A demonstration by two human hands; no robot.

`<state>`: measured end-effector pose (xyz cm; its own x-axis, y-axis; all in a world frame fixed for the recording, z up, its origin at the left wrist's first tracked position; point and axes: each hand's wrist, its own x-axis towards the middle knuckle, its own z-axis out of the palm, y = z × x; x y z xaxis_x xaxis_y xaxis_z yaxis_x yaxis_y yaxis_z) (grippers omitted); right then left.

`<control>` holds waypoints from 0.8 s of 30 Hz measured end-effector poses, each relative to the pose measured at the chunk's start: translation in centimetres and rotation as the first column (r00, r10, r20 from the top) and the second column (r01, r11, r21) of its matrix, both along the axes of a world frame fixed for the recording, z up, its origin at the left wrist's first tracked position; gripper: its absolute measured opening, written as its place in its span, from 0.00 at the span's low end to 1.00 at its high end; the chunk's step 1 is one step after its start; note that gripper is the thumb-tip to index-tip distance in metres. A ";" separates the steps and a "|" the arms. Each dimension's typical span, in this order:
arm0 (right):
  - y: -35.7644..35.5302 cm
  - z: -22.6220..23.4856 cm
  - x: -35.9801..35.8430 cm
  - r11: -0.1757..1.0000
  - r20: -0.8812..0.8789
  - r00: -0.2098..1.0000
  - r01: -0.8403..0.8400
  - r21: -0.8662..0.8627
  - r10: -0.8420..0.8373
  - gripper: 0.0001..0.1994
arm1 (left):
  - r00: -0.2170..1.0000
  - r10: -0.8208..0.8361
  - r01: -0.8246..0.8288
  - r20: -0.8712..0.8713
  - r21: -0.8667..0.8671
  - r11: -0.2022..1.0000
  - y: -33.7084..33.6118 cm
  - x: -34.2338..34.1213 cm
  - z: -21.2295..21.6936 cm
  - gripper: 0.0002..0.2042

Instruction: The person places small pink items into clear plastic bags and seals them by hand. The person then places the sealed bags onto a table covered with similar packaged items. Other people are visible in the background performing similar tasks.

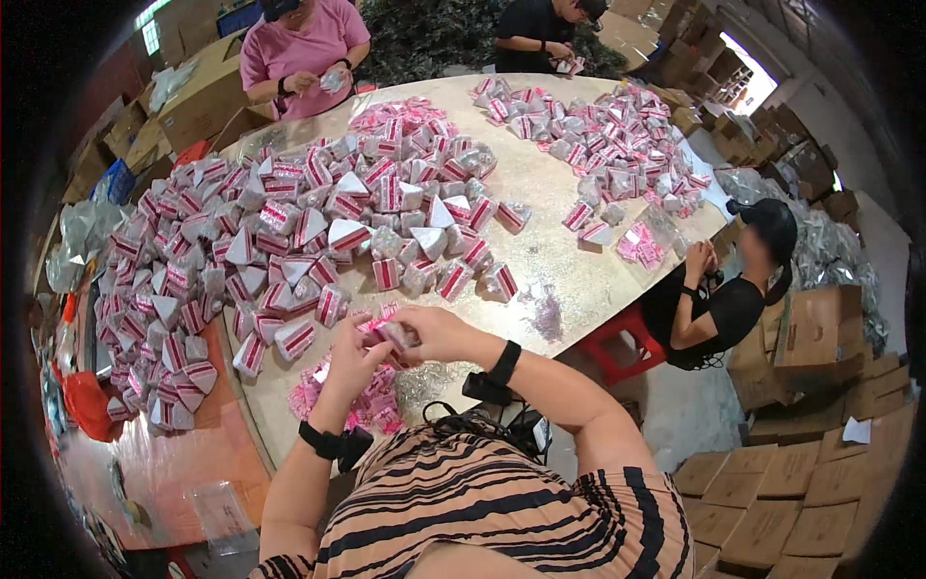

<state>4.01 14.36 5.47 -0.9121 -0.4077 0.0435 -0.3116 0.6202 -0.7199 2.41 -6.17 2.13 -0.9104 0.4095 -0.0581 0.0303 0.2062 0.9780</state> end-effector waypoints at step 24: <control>4.3 2.7 12.1 0.954 0.273 0.932 -0.278 0.115 0.239 0.10 | 0.845 -0.194 0.470 0.498 -0.521 0.712 -17.5 18.5 6.0 0.09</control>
<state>16.12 18.71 8.16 -0.7468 -0.6144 -0.2546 -0.2950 0.6491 -0.7011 20.88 -23.69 8.11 -0.5623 0.4293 -0.7068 -0.1254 0.8006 0.5860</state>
